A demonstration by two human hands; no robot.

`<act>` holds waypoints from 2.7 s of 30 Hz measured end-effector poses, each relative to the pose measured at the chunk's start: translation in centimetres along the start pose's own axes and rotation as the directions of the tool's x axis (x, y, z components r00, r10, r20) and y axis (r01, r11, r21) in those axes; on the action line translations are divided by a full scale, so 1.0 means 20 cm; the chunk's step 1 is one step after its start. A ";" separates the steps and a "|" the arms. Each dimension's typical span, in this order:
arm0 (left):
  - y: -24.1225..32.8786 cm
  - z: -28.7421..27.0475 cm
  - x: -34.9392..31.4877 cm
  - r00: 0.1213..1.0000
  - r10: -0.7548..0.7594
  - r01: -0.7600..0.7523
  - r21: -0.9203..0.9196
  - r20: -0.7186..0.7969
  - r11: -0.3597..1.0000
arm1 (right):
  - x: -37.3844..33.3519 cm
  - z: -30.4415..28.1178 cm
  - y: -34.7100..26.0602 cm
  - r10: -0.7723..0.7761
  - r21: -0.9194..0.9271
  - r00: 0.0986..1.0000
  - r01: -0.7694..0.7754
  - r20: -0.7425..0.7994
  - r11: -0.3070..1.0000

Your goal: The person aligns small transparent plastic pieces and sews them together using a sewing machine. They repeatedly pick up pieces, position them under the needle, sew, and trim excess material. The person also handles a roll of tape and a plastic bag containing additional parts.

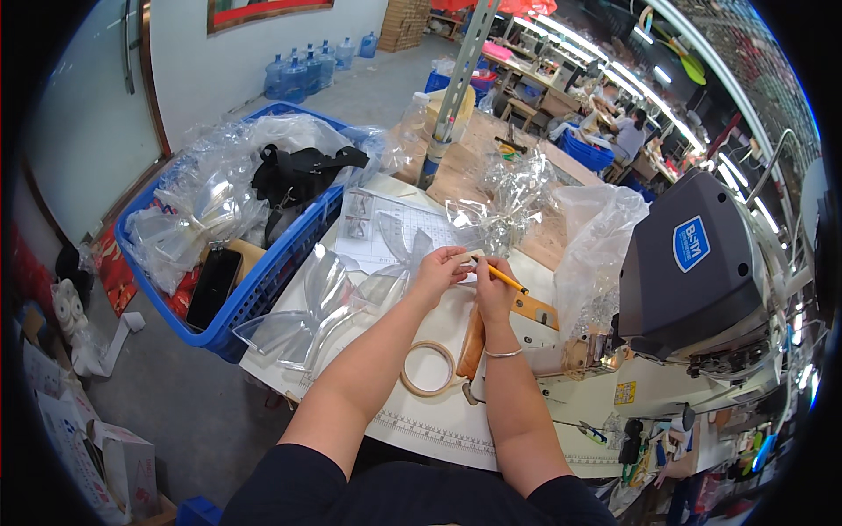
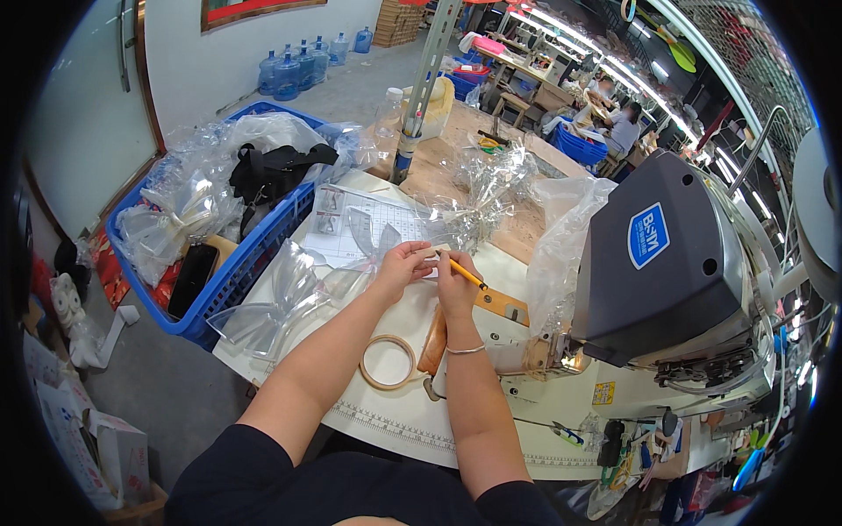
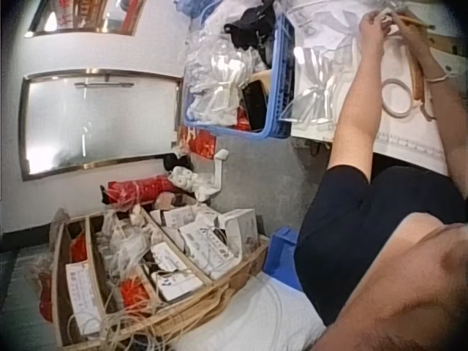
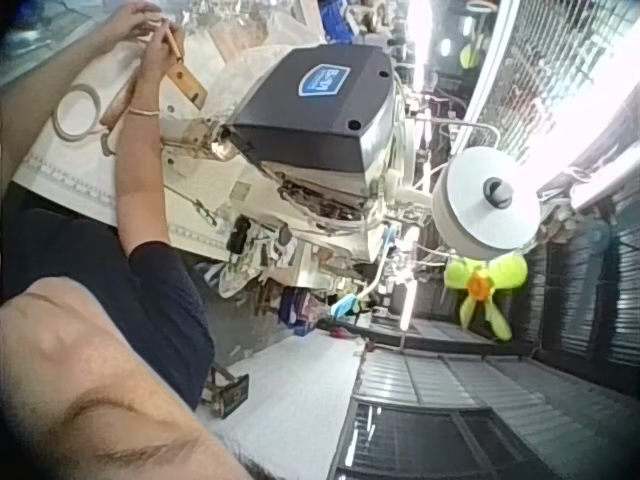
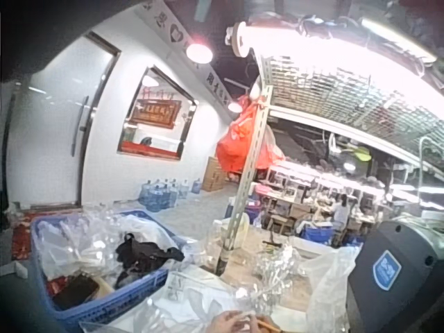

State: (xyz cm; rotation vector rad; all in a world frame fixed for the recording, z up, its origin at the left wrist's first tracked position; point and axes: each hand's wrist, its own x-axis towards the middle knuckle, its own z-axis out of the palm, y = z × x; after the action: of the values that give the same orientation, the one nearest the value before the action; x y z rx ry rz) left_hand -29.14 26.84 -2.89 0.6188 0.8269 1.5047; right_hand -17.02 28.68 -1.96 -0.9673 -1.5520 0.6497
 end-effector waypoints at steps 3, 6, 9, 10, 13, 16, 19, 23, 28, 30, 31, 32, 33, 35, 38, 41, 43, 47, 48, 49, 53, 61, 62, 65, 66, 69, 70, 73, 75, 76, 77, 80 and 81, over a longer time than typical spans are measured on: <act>-0.01 -0.01 0.01 1.000 -0.005 0.005 0.000 0.000 1.000 | 0.00 -0.01 -0.01 0.010 -0.042 0.999 -0.008 0.045 0.999; -0.01 -0.01 0.02 1.000 0.001 -0.001 0.002 0.010 1.000 | 0.01 -0.01 -0.02 0.018 -0.054 0.998 -0.015 0.055 0.998; -0.01 -0.02 0.03 1.000 0.013 -0.013 0.005 0.012 1.000 | 0.01 0.00 0.00 0.024 -0.031 0.998 -0.022 0.061 0.999; -0.01 -0.02 0.03 1.000 0.008 -0.008 0.006 0.009 1.000 | 0.01 0.00 0.00 0.027 -0.020 0.997 -0.026 0.067 0.999; 0.02 -0.02 0.01 1.000 -0.002 0.002 0.013 0.002 1.000 | 0.01 0.02 -0.02 0.072 0.004 0.997 -0.072 0.036 0.997; 0.02 -0.02 0.01 1.000 -0.011 0.011 0.025 0.009 1.000 | 0.00 0.02 -0.03 0.006 -0.103 1.000 -0.003 0.028 0.995; 0.02 0.01 -0.02 1.000 0.000 -0.001 0.039 0.016 0.999 | -0.03 -0.03 -0.11 -0.024 -0.112 1.000 0.022 -0.017 0.994; -0.04 0.11 -0.05 0.999 0.055 -0.054 0.040 -0.003 0.998 | -0.20 -0.22 -0.35 -0.204 -0.058 0.979 0.205 0.012 0.977; -0.15 0.22 -0.05 0.911 0.390 -0.245 0.583 -0.135 0.775 | -0.67 -1.00 -0.78 -0.430 -0.186 0.781 0.554 0.452 0.811; -0.11 0.41 -0.25 0.954 0.297 -0.223 0.598 -0.028 0.770 | -0.86 -1.39 -0.78 -0.371 -0.286 0.825 0.512 0.427 0.810; -0.09 0.50 -0.38 0.969 0.247 -0.208 0.599 0.017 0.773 | -0.97 -1.60 -0.71 -0.341 -0.361 0.878 0.455 0.336 0.814; -0.10 0.56 -0.49 0.962 0.252 -0.254 0.685 0.106 0.682 | -1.07 -1.77 -0.68 -0.286 -0.446 0.935 0.353 0.212 0.822; -0.12 0.62 -0.60 0.949 0.246 -0.307 0.752 0.197 0.583 | -1.16 -1.95 -0.66 -0.190 -0.560 0.977 0.214 0.101 0.800; -0.18 0.71 -0.86 0.894 0.267 -0.439 0.824 0.361 0.359 | -1.23 -2.29 -0.58 -0.246 -0.623 0.969 0.187 -0.008 0.760; -0.35 0.86 -1.37 0.811 0.393 -0.420 0.899 0.434 -0.126 | -1.20 -2.74 -0.48 -0.204 -0.691 0.964 0.032 -0.169 0.722; -0.57 0.94 -1.72 0.848 0.430 -0.207 0.941 0.309 -0.268 | -1.17 -2.91 -0.42 -0.189 -0.657 0.976 0.074 -0.106 0.751; -0.64 0.77 -1.78 0.819 0.429 -0.270 0.915 0.382 -0.300 | -1.22 -2.88 -0.34 -0.177 -0.720 0.984 0.148 0.036 0.678; -0.56 0.66 -1.90 0.714 0.516 -0.431 0.878 0.473 -0.208 | -1.22 -2.75 -0.46 0.067 -0.910 0.959 0.236 0.274 0.340; -0.53 0.64 -1.97 0.766 0.471 -0.413 0.896 0.437 -0.161 | -1.23 -2.78 -0.38 0.009 -0.928 0.964 0.254 0.267 0.274; -0.49 0.64 -2.06 0.778 0.471 -0.381 0.908 0.416 -0.173 | -1.22 -2.82 -0.34 0.074 -0.949 0.967 0.223 0.244 0.223; -0.20 0.43 -2.09 0.772 0.589 -0.072 0.953 0.240 -0.293 | -1.21 -2.83 -0.32 0.073 -0.962 0.979 0.168 0.188 0.215; 0.21 0.24 -1.68 0.918 0.278 0.366 0.874 -0.283 -0.321 | -1.31 -2.80 -0.42 -0.228 -0.840 0.972 0.079 -0.055 0.537; 0.21 0.22 -1.66 0.923 0.273 0.353 0.882 -0.272 -0.313 | -1.33 -2.82 -0.40 -0.257 -0.854 0.965 0.094 -0.048 0.511; 0.17 0.21 -1.61 0.903 0.366 0.330 0.909 -0.225 -0.254 | -1.38 -2.83 -0.36 -0.268 -0.881 0.963 0.096 -0.036 0.463; 0.17 0.21 -1.61 0.893 0.391 0.333 0.911 -0.222 -0.243 | -1.41 -2.83 -0.34 -0.249 -0.872 0.968 0.084 -0.045 0.483; 0.18 0.19 -1.65 0.896 0.395 0.310 0.924 -0.204 -0.225 | -1.45 -2.79 -0.33 -0.171 -0.813 0.982 0.034 -0.081 0.581; 0.18 0.16 -1.66 0.898 0.398 0.287 0.936 -0.189 -0.202 | -1.46 -2.77 -0.35 -0.171 -0.840 0.984 0.051 -0.051 0.540; 0.18 0.07 -1.68 0.897 0.415 0.232 0.961 -0.151 -0.150 | -1.47 -2.74 -0.37 -0.207 -0.882 0.978 0.117 0.023 0.456; 0.23 0.14 -1.72 0.923 0.336 0.229 0.969 -0.186 -0.093 | -1.48 -2.71 -0.38 -0.242 -0.892 0.970 0.129 0.023 0.434; 0.25 0.15 -1.75 0.935 0.294 0.227 0.972 -0.199 -0.065 | -1.49 -2.70 -0.39 -0.259 -0.897 0.966 0.133 0.021 0.422; 0.26 0.11 -1.74 0.930 0.329 0.195 0.978 -0.163 -0.069 | -1.49 -2.68 -0.39 -0.268 -0.897 0.963 0.134 0.017 0.422; 0.27 0.03 -1.74 0.924 0.338 0.183 0.983 -0.178 0.016 | -1.48 -2.65 -0.39 -0.292 -0.902 0.957 0.124 -0.002 0.413; 0.27 0.03 -1.73 0.921 0.345 0.200 0.980 -0.180 -0.023 | -1.47 -2.66 -0.40 -0.301 -0.899 0.953 0.125 -0.008 0.420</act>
State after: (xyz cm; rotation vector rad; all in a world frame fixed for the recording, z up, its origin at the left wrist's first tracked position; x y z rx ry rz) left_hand -28.29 -7.34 4.88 1.4967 2.3674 0.7825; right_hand 33.48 -5.93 0.49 -1.5026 -1.8202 -0.5707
